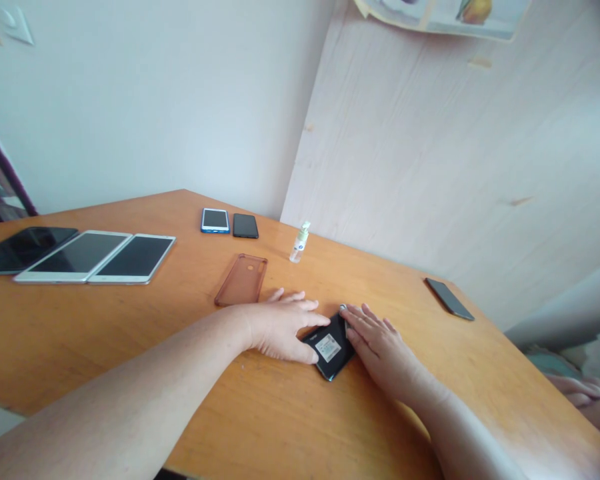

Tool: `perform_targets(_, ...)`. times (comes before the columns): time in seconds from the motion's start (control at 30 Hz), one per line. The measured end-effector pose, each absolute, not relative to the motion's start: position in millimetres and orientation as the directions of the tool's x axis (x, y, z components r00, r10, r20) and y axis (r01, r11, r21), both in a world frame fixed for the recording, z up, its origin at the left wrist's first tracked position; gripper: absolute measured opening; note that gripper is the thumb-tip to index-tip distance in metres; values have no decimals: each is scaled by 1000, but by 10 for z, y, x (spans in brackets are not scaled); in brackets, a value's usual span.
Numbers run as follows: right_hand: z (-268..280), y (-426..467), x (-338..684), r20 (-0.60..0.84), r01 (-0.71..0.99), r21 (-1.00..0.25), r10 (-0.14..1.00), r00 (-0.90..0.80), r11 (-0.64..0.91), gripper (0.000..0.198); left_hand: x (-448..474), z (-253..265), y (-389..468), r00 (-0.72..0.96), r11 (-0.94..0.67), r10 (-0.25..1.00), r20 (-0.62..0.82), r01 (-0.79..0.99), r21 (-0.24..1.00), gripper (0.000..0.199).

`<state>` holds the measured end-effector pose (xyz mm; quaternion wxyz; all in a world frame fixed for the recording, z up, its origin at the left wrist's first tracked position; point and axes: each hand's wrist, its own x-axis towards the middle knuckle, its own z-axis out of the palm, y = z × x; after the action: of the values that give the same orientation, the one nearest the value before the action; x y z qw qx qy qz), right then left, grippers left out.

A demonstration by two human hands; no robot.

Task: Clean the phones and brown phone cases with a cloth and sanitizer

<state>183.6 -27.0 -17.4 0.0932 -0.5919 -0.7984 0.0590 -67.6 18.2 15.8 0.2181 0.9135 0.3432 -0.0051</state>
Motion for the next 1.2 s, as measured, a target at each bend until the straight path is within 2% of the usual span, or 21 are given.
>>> perform_targets(0.1, -179, -236, 1868, 65, 949, -202, 970, -234, 242, 50, -673, 152, 181, 760, -659, 627, -173, 636, 401, 77)
perform_targets(0.23, -83, -374, 1699, 57, 870, -225, 898, -437, 438, 48, -666, 129, 182, 751, -652, 639, -170, 645, 399, 91)
perform_targets(0.33, -49, -455, 1628, 57, 788, -275, 827, -559, 551, 48, -665, 116, 185, 752, -656, 641, -153, 641, 399, 94)
perform_targets(0.53, -131, -349, 1836, 82, 913, -207, 936, -343, 352, 48, -669, 133, 177, 744, -645, 642, -185, 655, 395, 95)
perform_targets(0.6, -87, -393, 1783, 57, 882, -231, 911, -410, 411, 48, -668, 141, 172, 739, -640, 648, -182, 659, 396, 97)
perform_targets(0.7, 26, -534, 1587, 20, 761, -306, 803, -595, 572, 50, -665, 143, 171, 740, -643, 650, -174, 657, 393, 97)
perform_targets(0.77, 57, -583, 1516, 9, 720, -332, 766, -643, 609, 51, -666, 137, 175, 742, -647, 647, -174, 656, 389, 97)
perform_targets(0.83, 22, -549, 1563, 15, 761, -311, 803, -595, 570, 49, -670, 126, 181, 742, -647, 646, -178, 656, 388, 96)
perform_targets(0.93, -94, -412, 1761, 61, 886, -225, 914, -402, 405, 47, -677, 116, 186, 752, -652, 634, -181, 646, 397, 92)
perform_targets(1.0, -129, -360, 1841, 84, 923, -192, 942, -325, 335, 47, -679, 121, 183, 757, -658, 630, -174, 639, 399, 90)
perform_targets(1.07, -96, -382, 1816, 78, 900, -209, 924, -375, 383, 48, -680, 135, 176, 755, -658, 634, -164, 639, 398, 87)
perform_targets(1.2, 37, -518, 1648, 30, 768, -315, 815, -579, 558, 49, -680, 162, 167, 766, -670, 624, -152, 625, 400, 76)
